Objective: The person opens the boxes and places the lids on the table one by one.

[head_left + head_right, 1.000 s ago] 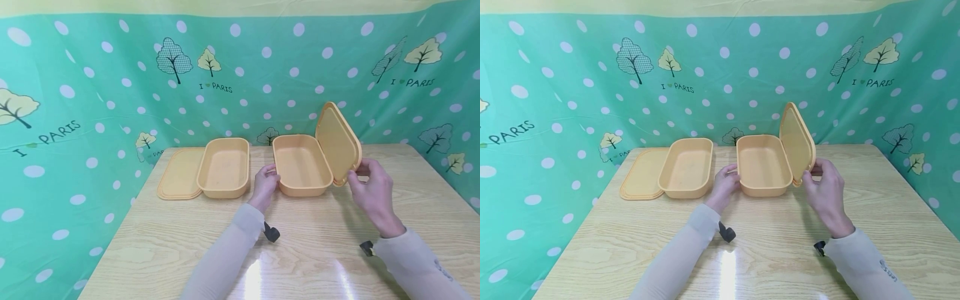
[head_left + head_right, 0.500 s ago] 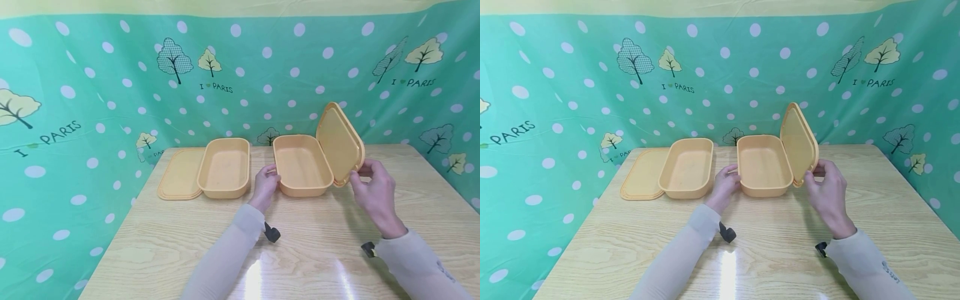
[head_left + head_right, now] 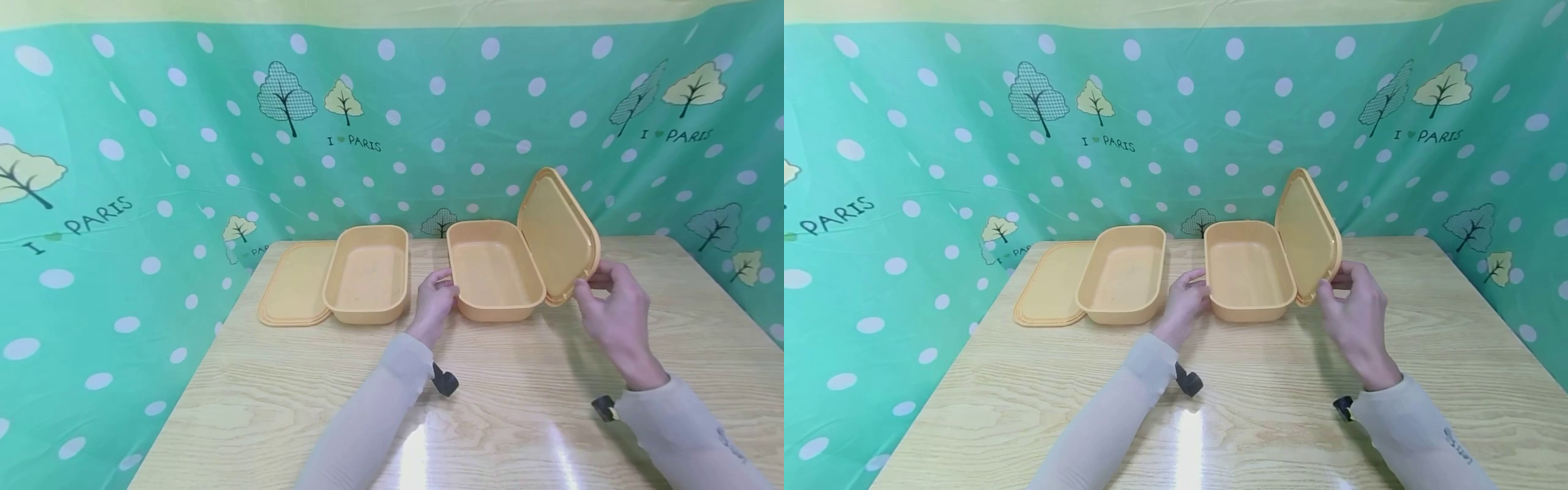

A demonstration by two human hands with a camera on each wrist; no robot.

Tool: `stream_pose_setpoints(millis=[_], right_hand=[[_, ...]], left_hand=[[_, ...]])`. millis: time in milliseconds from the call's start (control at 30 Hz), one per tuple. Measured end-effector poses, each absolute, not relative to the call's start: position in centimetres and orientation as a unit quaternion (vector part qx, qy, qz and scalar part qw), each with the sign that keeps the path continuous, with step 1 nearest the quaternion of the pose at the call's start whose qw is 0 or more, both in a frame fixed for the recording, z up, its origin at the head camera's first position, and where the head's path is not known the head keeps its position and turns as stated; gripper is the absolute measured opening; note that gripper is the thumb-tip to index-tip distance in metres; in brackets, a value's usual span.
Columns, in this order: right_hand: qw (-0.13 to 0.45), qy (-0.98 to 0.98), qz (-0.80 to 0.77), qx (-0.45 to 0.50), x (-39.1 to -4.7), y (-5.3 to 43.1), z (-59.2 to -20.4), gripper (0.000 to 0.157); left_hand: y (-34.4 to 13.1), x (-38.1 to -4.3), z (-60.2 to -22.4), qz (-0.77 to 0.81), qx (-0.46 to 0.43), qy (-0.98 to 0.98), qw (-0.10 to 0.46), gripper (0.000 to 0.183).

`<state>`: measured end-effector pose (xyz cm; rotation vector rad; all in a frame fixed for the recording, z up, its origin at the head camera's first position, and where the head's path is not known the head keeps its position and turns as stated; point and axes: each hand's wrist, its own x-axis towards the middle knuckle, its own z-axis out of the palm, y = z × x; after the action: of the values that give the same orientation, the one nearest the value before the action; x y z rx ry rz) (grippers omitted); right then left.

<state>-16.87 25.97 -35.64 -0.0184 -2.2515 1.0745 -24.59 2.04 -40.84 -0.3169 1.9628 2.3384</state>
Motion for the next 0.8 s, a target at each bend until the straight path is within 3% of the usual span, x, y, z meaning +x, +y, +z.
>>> stream_pose_setpoints(millis=[800], right_hand=[[0.300,-0.860,0.412,-0.040,-16.86,26.24,-35.81,0.031]], left_hand=[[2.02,-24.62,-41.02,0.761,-0.103,0.640,0.036,0.049]])
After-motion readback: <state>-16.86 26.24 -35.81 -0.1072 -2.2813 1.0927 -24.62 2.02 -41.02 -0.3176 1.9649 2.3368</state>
